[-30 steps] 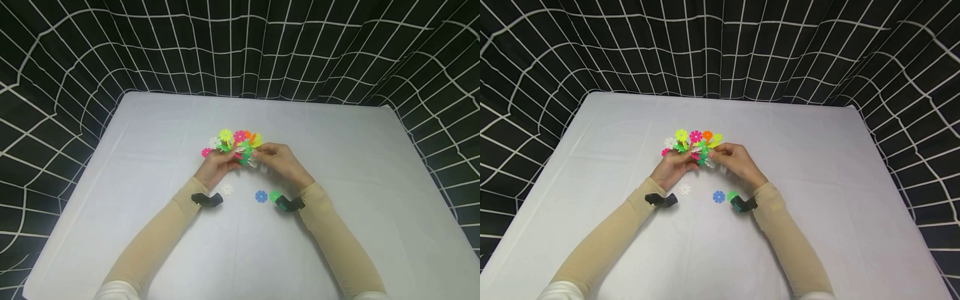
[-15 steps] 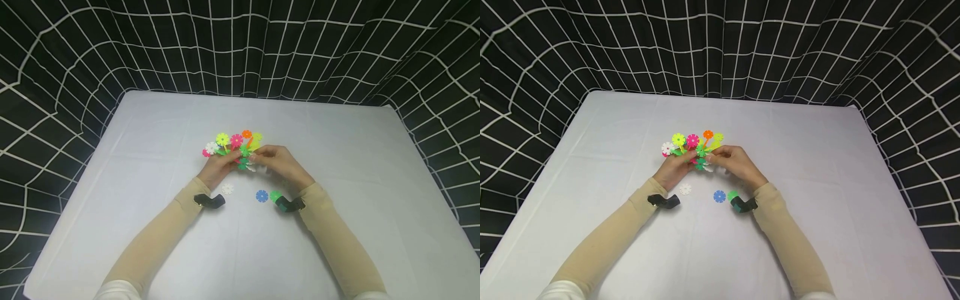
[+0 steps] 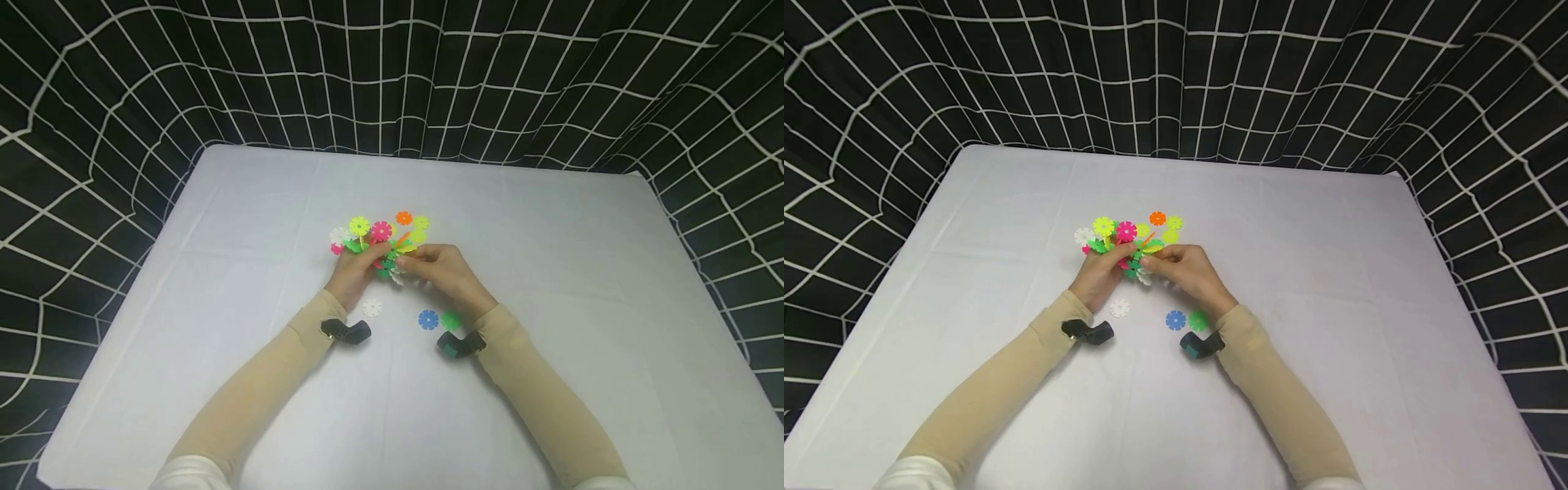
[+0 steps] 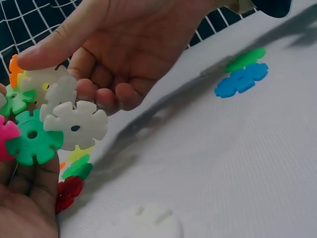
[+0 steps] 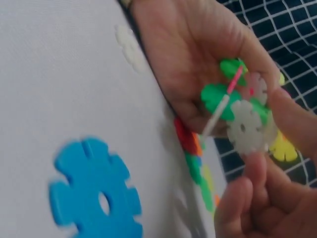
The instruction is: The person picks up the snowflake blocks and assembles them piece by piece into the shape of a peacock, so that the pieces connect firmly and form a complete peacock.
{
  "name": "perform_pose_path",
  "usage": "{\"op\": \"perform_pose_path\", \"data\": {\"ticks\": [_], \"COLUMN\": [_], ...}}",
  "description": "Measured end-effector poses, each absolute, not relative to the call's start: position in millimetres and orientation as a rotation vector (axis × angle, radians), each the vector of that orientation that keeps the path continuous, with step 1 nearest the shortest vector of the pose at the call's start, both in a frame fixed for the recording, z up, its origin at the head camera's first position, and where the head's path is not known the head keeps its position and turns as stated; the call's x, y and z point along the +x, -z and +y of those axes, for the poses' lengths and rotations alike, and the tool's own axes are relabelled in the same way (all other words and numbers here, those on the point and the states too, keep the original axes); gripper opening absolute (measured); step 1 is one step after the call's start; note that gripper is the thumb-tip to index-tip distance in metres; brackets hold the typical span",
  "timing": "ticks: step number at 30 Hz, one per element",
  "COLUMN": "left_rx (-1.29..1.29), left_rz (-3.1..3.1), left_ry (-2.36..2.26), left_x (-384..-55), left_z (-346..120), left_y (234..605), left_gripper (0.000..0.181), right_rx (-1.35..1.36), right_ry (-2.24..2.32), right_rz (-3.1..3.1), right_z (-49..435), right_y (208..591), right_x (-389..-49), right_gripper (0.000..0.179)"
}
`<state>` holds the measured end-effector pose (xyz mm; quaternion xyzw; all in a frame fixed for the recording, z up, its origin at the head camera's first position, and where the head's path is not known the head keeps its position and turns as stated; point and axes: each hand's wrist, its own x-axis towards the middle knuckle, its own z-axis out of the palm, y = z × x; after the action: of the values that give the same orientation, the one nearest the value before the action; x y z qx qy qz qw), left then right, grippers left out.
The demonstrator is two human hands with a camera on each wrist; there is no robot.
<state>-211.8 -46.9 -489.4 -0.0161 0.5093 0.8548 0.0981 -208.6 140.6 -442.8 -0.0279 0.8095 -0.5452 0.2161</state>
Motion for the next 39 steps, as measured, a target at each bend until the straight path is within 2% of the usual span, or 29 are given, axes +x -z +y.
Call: {"op": "perform_pose_path", "data": {"ticks": [8,14,17,27,36,39], "left_rx": [-0.037,-0.098,-0.082,0.000,0.034,-0.011], "left_rz": [1.395,1.210,1.209,1.330,1.418,1.399], "left_ry": [-2.516,-2.523,-2.506,-2.448,-2.364,-2.376], "left_x": [-213,-216,-216,-212,-210,-210], "left_z": [-48,-53,-55,-54,-54,-54], "left_y": [487,486,486,487,487,486], "left_gripper": [0.007,0.009,0.009,0.017,0.010,0.037], "right_rx": [-0.246,-0.543,-0.608,-0.560,-0.636,-0.647], "right_ry": [1.392,0.678,0.472,0.513,0.527,0.517], "right_rz": [2.220,2.322,2.305,2.536,2.523,2.529], "right_z": [152,170,171,167,170,168], "right_y": [436,421,417,427,428,427], "right_x": [-210,-206,-201,-209,-210,-208], "right_gripper": [0.041,0.042,0.045,0.038,0.031,0.034]}}
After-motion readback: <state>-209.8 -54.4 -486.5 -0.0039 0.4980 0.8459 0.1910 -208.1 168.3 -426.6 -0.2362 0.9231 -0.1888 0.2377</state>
